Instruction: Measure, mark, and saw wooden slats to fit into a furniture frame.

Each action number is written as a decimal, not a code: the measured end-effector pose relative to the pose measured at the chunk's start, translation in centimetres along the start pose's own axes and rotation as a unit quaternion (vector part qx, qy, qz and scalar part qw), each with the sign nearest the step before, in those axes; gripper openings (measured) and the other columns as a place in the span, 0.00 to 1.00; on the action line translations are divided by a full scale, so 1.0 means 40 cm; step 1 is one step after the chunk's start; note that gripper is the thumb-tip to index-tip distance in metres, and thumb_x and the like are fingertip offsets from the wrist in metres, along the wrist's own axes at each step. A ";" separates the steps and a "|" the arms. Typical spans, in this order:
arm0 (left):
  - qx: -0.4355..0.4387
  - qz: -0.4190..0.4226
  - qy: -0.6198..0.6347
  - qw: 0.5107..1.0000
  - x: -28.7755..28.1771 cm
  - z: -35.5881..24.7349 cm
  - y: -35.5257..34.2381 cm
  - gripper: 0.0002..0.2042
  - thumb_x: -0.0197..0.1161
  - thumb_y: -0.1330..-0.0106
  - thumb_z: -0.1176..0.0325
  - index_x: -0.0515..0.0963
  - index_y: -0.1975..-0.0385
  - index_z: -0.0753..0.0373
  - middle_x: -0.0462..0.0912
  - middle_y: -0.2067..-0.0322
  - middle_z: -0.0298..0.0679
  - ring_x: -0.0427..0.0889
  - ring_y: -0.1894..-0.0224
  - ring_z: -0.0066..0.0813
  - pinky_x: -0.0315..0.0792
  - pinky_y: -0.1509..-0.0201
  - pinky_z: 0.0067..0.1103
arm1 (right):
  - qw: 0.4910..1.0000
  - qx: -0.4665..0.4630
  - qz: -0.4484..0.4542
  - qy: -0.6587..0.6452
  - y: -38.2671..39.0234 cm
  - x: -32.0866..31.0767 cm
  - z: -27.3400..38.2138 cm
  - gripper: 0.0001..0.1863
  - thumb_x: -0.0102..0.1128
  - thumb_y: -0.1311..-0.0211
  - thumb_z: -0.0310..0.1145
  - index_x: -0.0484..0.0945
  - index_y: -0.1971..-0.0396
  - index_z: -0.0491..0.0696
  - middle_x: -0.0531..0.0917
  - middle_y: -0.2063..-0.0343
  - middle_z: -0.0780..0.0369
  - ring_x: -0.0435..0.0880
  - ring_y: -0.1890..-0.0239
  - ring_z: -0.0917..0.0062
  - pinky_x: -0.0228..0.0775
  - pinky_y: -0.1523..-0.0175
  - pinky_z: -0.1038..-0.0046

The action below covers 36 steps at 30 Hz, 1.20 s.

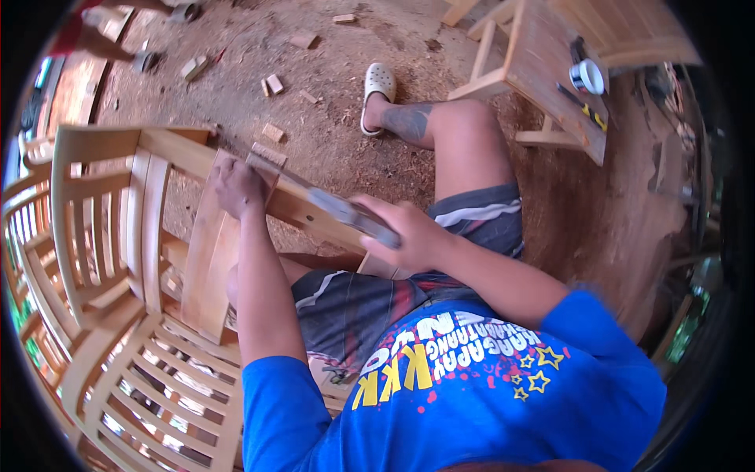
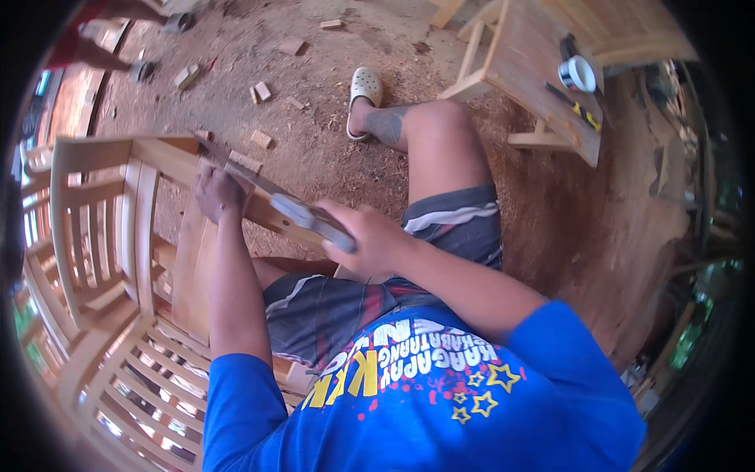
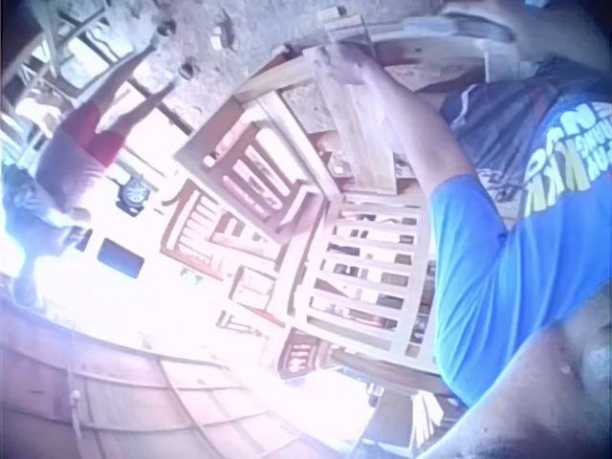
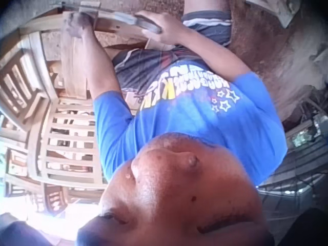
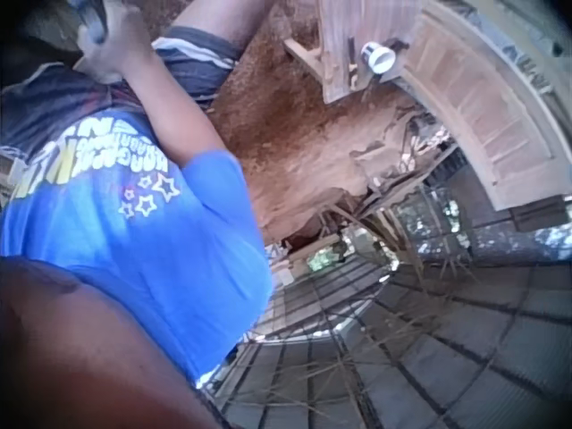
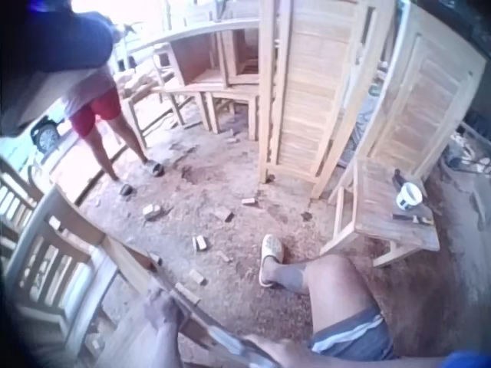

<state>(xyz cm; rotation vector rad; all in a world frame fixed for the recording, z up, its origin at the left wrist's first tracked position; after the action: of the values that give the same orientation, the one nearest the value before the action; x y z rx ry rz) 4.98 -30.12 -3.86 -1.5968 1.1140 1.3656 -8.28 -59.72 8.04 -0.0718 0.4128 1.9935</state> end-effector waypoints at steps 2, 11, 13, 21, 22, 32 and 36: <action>-0.050 0.004 0.037 0.998 0.007 0.004 -0.018 0.13 0.53 0.31 0.60 0.84 0.59 0.53 0.82 0.49 0.42 0.84 0.51 0.51 0.77 0.47 0.43 | 0.995 0.082 0.045 -0.017 0.096 -0.038 0.022 0.31 0.65 0.38 0.33 0.69 0.34 0.43 0.87 0.63 0.46 0.90 0.62 0.51 0.81 0.56 0.59; -0.102 -0.001 0.064 0.993 -0.021 -0.015 -0.006 0.13 0.53 0.32 0.60 0.85 0.59 0.52 0.81 0.50 0.42 0.85 0.53 0.52 0.78 0.47 0.44 | 1.000 -0.005 -0.005 0.002 -0.123 0.044 -0.026 0.34 0.67 0.37 0.34 0.69 0.33 0.38 0.85 0.65 0.48 0.86 0.67 0.66 0.78 0.55 0.67; -0.101 0.000 0.066 0.993 -0.010 -0.013 -0.007 0.13 0.54 0.32 0.60 0.86 0.59 0.52 0.81 0.50 0.42 0.85 0.53 0.53 0.78 0.47 0.44 | 1.000 0.014 0.006 0.003 -0.179 0.055 -0.012 0.34 0.67 0.37 0.35 0.69 0.34 0.38 0.85 0.65 0.48 0.86 0.67 0.66 0.78 0.55 0.67; -0.085 -0.003 0.060 0.995 -0.028 -0.012 0.004 0.13 0.52 0.31 0.61 0.84 0.59 0.54 0.81 0.51 0.44 0.84 0.50 0.52 0.78 0.47 0.43 | 1.000 -0.020 0.005 -0.009 -0.009 0.016 -0.036 0.35 0.66 0.37 0.34 0.68 0.31 0.40 0.86 0.63 0.49 0.87 0.63 0.69 0.78 0.53 0.68; -0.087 -0.003 0.059 0.994 -0.032 -0.013 0.003 0.13 0.52 0.31 0.61 0.84 0.59 0.54 0.81 0.51 0.44 0.84 0.50 0.52 0.78 0.47 0.43 | 1.000 0.008 0.018 -0.023 0.036 -0.002 -0.030 0.34 0.66 0.38 0.34 0.68 0.32 0.41 0.86 0.64 0.47 0.88 0.64 0.62 0.79 0.54 0.66; 0.171 -0.071 -0.109 0.977 0.047 0.035 -0.035 0.09 0.55 0.35 0.68 0.81 0.61 0.58 0.82 0.53 0.42 0.80 0.49 0.48 0.74 0.44 0.39 | 0.969 0.039 -0.165 -0.178 0.126 -0.227 0.025 0.33 0.69 0.35 0.38 0.71 0.35 0.39 0.85 0.64 0.60 0.84 0.65 0.81 0.76 0.57 0.76; -0.011 -0.078 0.119 0.990 -0.069 -0.091 0.019 0.11 0.53 0.32 0.67 0.80 0.56 0.60 0.79 0.51 0.46 0.80 0.50 0.48 0.73 0.44 0.40 | 0.923 -0.010 -0.268 -0.275 0.211 -0.492 -0.058 0.16 0.67 0.28 0.42 0.80 0.53 0.44 0.82 0.74 0.64 0.80 0.77 0.81 0.77 0.67 0.75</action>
<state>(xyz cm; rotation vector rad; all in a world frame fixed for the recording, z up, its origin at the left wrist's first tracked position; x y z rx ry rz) 5.36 -33.34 -0.58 -1.8583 1.0870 1.1102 -7.25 -80.73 12.58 0.3265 -0.0041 1.3925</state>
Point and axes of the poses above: each hand's wrist, its own y-axis away from the middle knuckle, its own x-axis out of the palm, z = x × y, the point moved 7 cm from there along -y, towards the middle knuckle
